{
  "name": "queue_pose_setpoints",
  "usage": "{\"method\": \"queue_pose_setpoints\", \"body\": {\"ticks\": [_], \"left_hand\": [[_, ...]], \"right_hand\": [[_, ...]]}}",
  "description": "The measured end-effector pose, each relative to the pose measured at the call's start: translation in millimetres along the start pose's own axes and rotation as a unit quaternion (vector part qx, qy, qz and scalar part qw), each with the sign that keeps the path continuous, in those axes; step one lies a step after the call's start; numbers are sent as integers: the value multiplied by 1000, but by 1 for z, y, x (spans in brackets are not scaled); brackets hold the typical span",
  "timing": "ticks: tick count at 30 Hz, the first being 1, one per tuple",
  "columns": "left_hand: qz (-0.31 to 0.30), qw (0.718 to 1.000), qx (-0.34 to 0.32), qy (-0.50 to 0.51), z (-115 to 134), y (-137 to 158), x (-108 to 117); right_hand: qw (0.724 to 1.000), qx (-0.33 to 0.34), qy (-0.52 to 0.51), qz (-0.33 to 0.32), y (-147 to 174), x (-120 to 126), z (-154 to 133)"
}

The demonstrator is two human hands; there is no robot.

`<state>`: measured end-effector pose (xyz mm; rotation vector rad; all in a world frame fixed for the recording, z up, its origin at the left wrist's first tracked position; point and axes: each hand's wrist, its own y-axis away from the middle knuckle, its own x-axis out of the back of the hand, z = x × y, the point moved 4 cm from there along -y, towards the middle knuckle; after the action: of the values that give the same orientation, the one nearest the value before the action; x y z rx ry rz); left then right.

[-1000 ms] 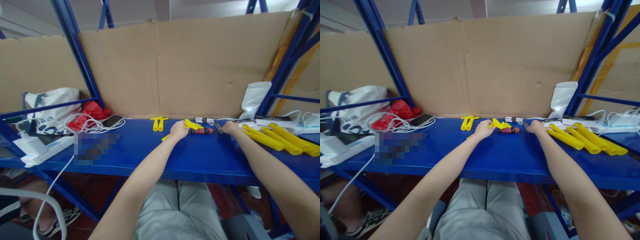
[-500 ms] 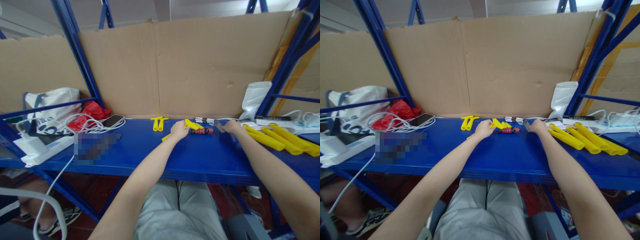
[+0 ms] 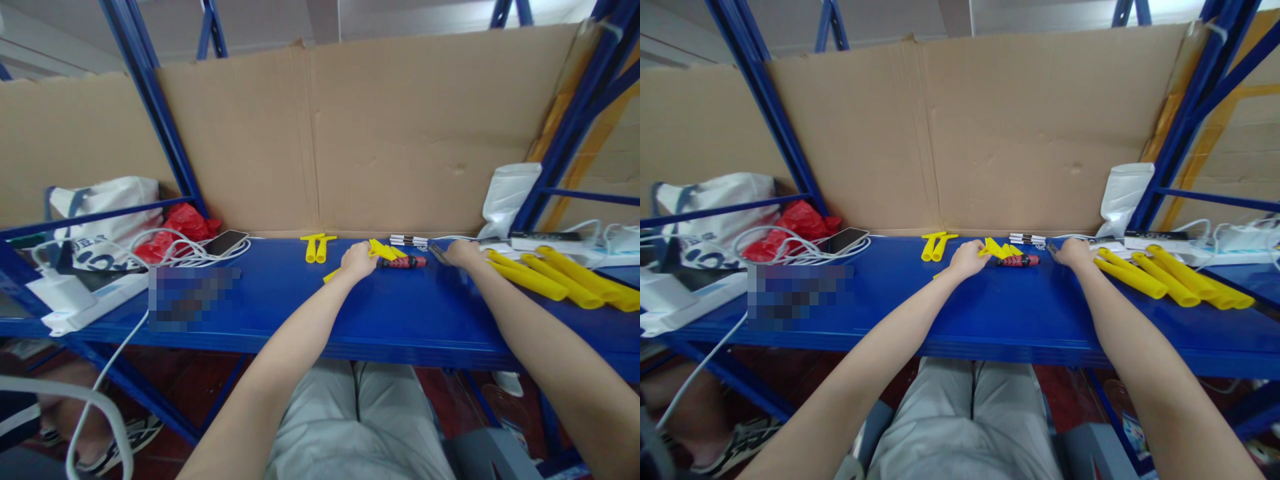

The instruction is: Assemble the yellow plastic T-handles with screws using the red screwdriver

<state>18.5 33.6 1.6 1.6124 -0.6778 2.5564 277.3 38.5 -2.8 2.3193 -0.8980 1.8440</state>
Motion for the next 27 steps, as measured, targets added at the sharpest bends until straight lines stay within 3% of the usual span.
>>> {"method": "queue_pose_setpoints", "body": {"ticks": [4,8,15,22,27], "left_hand": [[-3,1000,1,-1,1,1,1],[-4,1000,8,-2,1,2,2],[0,1000,2,5,1,1,1],[20,999,-29,26,4,-1,0],[31,998,-44,41,6,0,2]], "right_hand": [[1000,-7,4,-13,3,9,-4],[990,27,-138,-2,13,15,-18],[902,101,-420,-32,33,8,-58],[847,70,-512,-121,51,-2,-80],[832,56,-536,-132,56,-4,-84]]}}
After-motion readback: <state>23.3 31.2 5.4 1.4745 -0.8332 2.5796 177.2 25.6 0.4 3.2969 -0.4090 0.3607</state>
